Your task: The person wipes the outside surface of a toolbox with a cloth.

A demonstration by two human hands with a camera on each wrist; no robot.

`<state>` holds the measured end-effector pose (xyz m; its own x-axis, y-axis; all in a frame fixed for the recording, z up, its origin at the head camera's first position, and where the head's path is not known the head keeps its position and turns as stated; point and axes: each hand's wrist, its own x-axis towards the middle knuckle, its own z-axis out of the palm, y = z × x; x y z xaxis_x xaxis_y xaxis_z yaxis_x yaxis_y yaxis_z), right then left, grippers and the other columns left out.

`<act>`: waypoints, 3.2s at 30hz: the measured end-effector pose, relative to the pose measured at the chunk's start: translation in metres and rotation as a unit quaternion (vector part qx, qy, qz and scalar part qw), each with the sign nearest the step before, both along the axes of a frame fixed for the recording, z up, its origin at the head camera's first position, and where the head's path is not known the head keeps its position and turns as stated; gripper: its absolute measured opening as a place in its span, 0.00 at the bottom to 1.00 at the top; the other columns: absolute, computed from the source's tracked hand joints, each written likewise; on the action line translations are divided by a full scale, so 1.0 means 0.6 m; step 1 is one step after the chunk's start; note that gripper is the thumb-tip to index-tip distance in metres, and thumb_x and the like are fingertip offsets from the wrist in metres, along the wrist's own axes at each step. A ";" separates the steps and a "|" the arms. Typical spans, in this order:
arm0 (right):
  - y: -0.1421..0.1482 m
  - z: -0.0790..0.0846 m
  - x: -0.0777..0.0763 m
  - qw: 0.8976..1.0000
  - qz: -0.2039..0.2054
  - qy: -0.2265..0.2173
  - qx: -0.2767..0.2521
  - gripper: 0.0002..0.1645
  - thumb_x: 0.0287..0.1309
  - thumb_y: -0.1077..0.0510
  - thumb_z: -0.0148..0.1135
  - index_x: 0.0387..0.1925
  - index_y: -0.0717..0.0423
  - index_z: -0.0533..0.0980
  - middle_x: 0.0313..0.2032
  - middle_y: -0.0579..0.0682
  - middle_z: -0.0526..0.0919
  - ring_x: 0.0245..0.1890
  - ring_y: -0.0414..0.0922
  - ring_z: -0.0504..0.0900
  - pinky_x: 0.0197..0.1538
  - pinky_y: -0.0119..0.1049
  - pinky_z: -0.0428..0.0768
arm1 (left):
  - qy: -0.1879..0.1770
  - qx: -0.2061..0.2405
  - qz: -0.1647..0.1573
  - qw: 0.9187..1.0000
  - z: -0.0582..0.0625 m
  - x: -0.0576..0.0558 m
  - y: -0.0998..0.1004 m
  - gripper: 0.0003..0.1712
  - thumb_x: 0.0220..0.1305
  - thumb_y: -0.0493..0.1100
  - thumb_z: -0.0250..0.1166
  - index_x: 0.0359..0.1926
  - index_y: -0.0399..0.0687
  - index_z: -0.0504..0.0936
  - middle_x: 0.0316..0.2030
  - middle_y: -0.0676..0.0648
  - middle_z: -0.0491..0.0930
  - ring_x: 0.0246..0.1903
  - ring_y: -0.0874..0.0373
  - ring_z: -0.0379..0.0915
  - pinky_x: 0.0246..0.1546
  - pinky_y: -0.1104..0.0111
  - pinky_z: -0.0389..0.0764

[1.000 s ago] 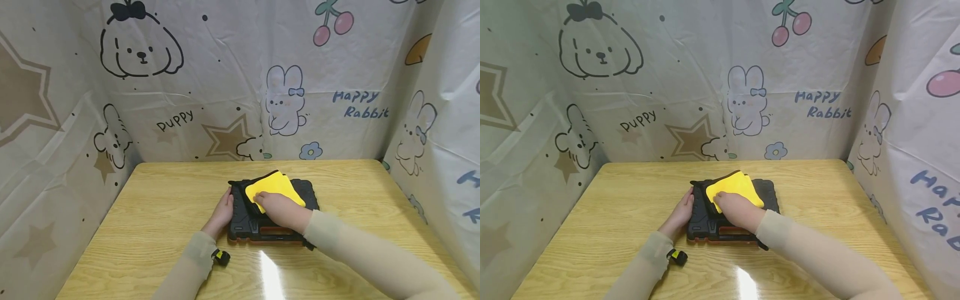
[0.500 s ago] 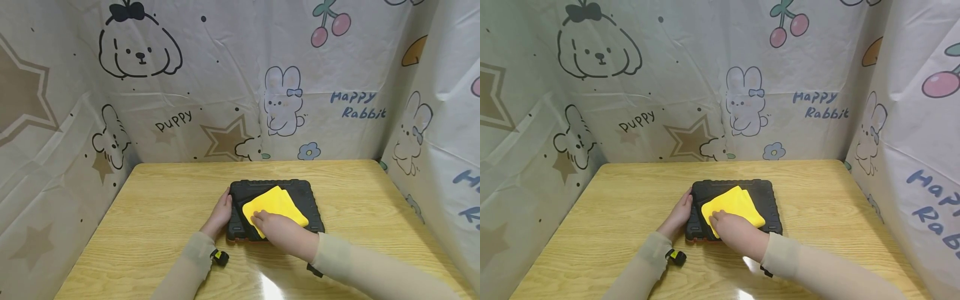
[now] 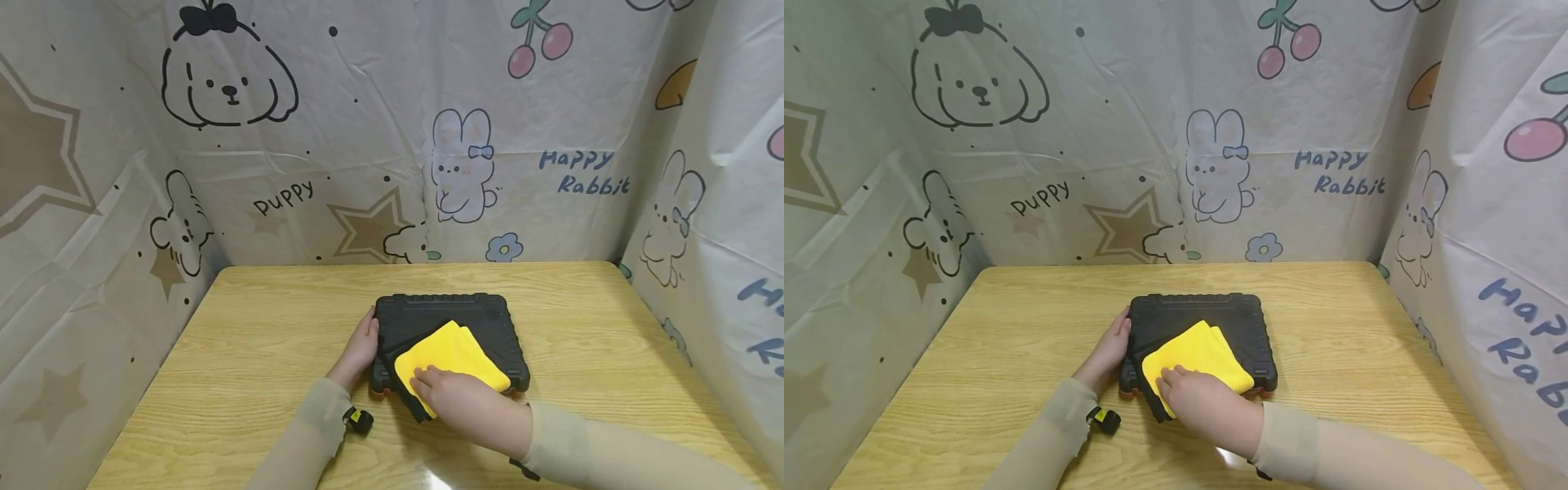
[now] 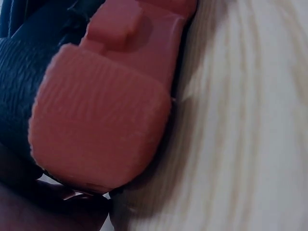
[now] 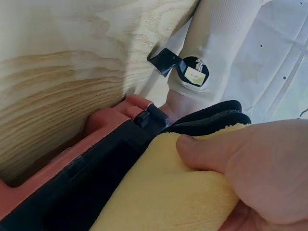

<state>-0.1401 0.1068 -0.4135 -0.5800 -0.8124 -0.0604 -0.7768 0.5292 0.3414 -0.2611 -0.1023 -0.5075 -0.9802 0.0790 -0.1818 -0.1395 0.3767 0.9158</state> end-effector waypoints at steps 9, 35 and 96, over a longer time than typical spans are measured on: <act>0.007 -0.004 -0.010 0.999 -0.020 -0.018 -0.048 0.27 0.64 0.67 0.67 0.64 0.52 0.80 0.62 0.48 0.83 0.57 0.45 0.85 0.48 0.30 0.87 | -0.002 0.001 0.000 1.000 0.001 -0.002 -0.002 0.32 0.85 0.48 0.37 0.83 0.43 0.48 0.81 0.37 0.48 0.81 0.40 0.41 0.80 0.45 0.46; 0.036 -0.009 -0.141 0.966 -0.147 -0.140 -0.162 0.22 0.70 0.70 0.58 0.62 0.61 0.79 0.58 0.57 0.85 0.60 0.51 0.84 0.63 0.44 0.82 | 0.022 -0.011 -0.004 1.000 0.002 0.001 -0.002 0.31 0.85 0.45 0.37 0.82 0.39 0.49 0.80 0.34 0.50 0.80 0.38 0.44 0.80 0.44 0.49; 0.044 -0.010 -0.150 0.968 -0.185 -0.130 -0.108 0.24 0.71 0.68 0.59 0.66 0.66 0.75 0.61 0.61 0.82 0.62 0.54 0.82 0.64 0.47 0.81 | 0.044 -0.035 0.004 0.998 0.003 0.005 0.006 0.32 0.85 0.45 0.38 0.81 0.36 0.49 0.79 0.30 0.50 0.79 0.35 0.45 0.79 0.43 0.50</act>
<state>-0.2304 0.1334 -0.4195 -0.8210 -0.5628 -0.0961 -0.5662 0.8242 0.0097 -0.2578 -0.0989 -0.5059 -0.9931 0.0604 -0.1005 -0.0641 0.4387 0.8964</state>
